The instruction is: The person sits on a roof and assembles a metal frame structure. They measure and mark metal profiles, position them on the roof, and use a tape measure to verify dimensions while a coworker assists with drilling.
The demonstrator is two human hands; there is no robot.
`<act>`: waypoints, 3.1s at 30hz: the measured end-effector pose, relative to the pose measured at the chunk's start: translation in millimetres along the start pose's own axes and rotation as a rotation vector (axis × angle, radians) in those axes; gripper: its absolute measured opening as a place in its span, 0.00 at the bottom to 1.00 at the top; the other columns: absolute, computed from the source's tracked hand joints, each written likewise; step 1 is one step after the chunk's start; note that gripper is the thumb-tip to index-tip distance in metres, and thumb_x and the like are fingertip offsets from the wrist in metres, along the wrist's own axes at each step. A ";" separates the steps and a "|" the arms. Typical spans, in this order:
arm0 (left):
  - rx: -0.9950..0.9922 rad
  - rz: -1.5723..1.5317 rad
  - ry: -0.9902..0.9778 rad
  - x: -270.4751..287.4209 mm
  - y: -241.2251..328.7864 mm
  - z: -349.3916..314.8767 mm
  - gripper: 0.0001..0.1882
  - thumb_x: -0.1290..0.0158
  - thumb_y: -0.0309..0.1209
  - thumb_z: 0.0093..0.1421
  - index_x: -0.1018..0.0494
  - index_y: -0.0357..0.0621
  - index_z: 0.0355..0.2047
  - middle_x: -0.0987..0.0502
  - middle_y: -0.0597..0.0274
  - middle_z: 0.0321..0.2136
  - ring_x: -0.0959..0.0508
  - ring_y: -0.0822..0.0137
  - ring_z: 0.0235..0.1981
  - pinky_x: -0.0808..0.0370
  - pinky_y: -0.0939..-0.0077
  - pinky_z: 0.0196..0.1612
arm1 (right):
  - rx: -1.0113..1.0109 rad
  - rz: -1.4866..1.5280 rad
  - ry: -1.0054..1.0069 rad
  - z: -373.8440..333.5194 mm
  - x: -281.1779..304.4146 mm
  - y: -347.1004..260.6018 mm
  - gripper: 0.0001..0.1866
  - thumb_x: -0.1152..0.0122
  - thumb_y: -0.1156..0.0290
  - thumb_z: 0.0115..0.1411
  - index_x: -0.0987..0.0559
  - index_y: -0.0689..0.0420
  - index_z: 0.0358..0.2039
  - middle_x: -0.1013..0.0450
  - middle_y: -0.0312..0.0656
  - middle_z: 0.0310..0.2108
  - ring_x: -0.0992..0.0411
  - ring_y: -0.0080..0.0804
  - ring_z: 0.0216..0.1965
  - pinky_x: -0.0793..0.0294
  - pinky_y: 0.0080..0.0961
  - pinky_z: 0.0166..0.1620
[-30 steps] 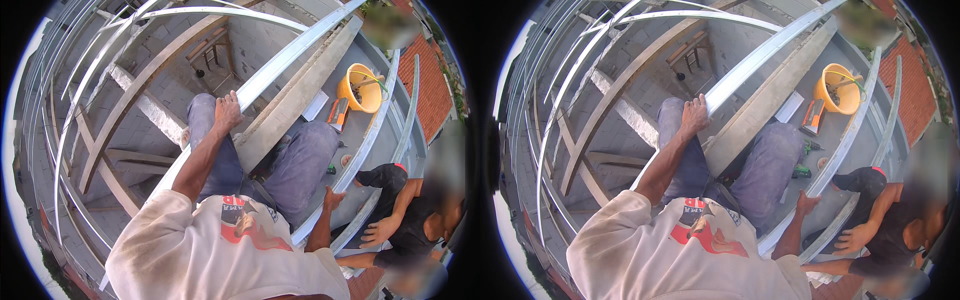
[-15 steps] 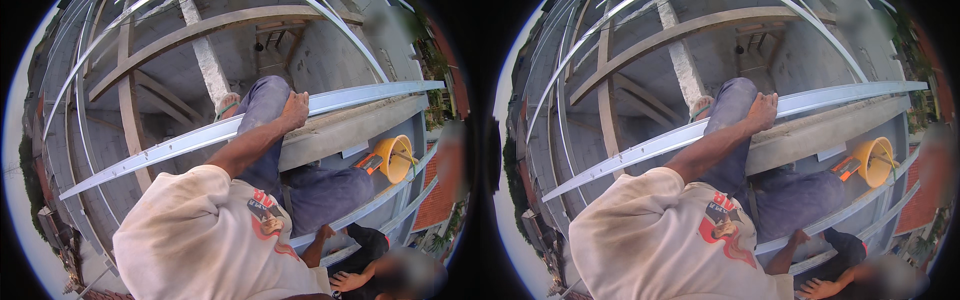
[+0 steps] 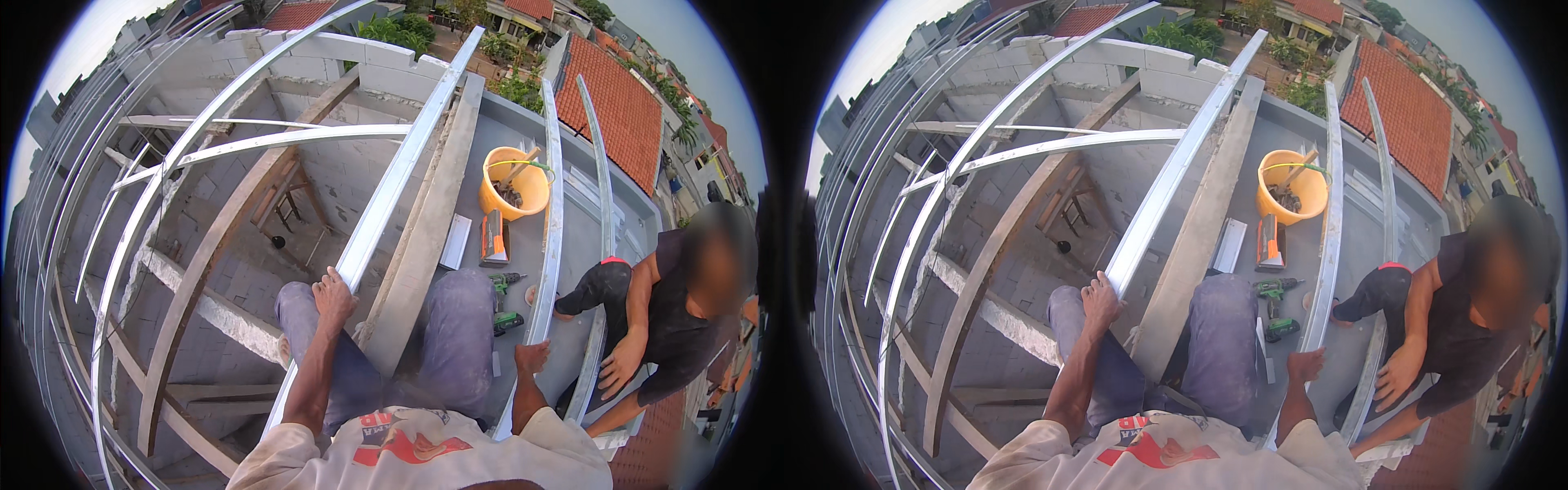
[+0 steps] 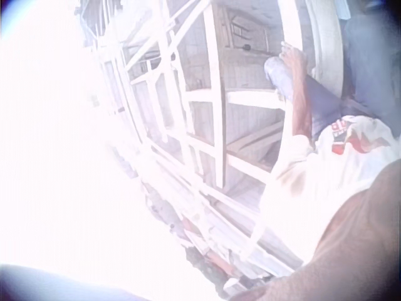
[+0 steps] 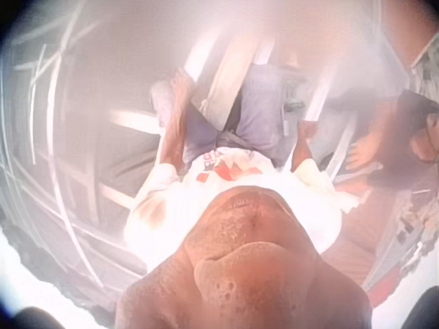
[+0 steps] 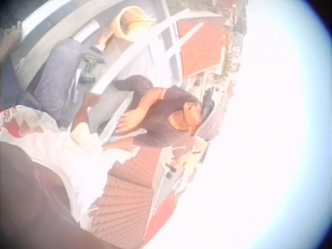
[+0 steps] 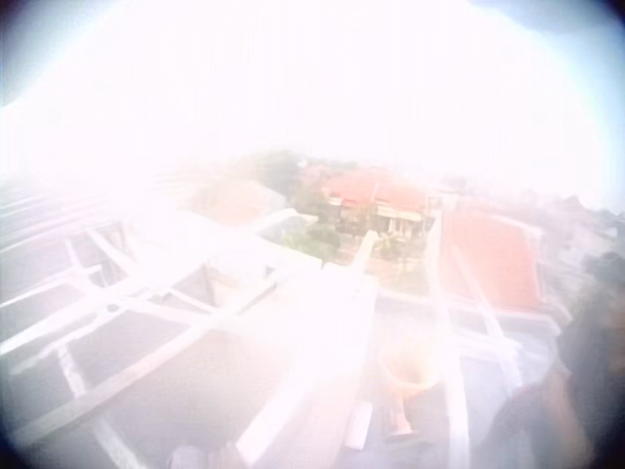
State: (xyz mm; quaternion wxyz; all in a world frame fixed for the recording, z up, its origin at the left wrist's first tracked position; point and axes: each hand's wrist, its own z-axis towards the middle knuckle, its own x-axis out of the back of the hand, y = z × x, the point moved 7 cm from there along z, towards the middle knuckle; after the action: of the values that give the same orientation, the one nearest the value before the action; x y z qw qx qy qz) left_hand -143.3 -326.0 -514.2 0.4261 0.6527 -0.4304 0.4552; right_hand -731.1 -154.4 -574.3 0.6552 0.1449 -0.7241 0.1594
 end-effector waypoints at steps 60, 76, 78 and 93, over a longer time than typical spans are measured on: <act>-0.974 -0.612 0.241 139.1 249.9 -131.8 0.21 0.50 0.35 0.69 0.25 0.41 0.59 0.22 0.51 0.58 0.26 0.48 0.60 0.35 0.54 0.67 | 0.085 0.104 0.106 0.5 -8.9 5.9 0.47 0.32 0.65 0.50 0.42 0.56 0.70 0.33 0.50 0.55 0.28 0.52 0.56 0.26 0.54 0.55; -0.860 -0.779 0.009 81.9 169.3 -126.1 0.37 0.49 0.45 0.72 0.43 0.38 0.74 0.44 0.40 0.74 0.45 0.38 0.75 0.51 0.47 0.77 | 0.041 0.072 0.082 1.6 -4.2 7.5 0.48 0.30 0.62 0.48 0.40 0.54 0.69 0.31 0.49 0.56 0.27 0.49 0.57 0.26 0.52 0.55; -0.693 -0.531 0.080 62.0 130.1 -94.3 0.41 0.44 0.44 0.69 0.45 0.39 0.75 0.45 0.40 0.75 0.46 0.39 0.76 0.51 0.47 0.77 | 0.054 0.078 0.078 -1.3 -1.7 0.2 0.49 0.30 0.62 0.48 0.40 0.54 0.69 0.32 0.50 0.56 0.27 0.50 0.57 0.26 0.52 0.55; -0.036 -0.008 0.064 -22.4 -4.3 8.4 0.58 0.32 0.49 0.56 0.53 0.23 0.71 0.31 0.35 0.56 0.25 0.39 0.55 0.26 0.46 0.57 | 0.044 0.077 0.089 1.2 -6.6 3.4 0.47 0.31 0.65 0.47 0.39 0.54 0.69 0.32 0.48 0.57 0.29 0.49 0.59 0.26 0.52 0.56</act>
State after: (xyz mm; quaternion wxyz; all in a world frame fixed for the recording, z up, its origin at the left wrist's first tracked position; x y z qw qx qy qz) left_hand -142.1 -329.0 -538.3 0.4530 0.6317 -0.4220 0.4666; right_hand -733.0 -151.8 -581.1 0.6766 0.1244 -0.6957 0.2067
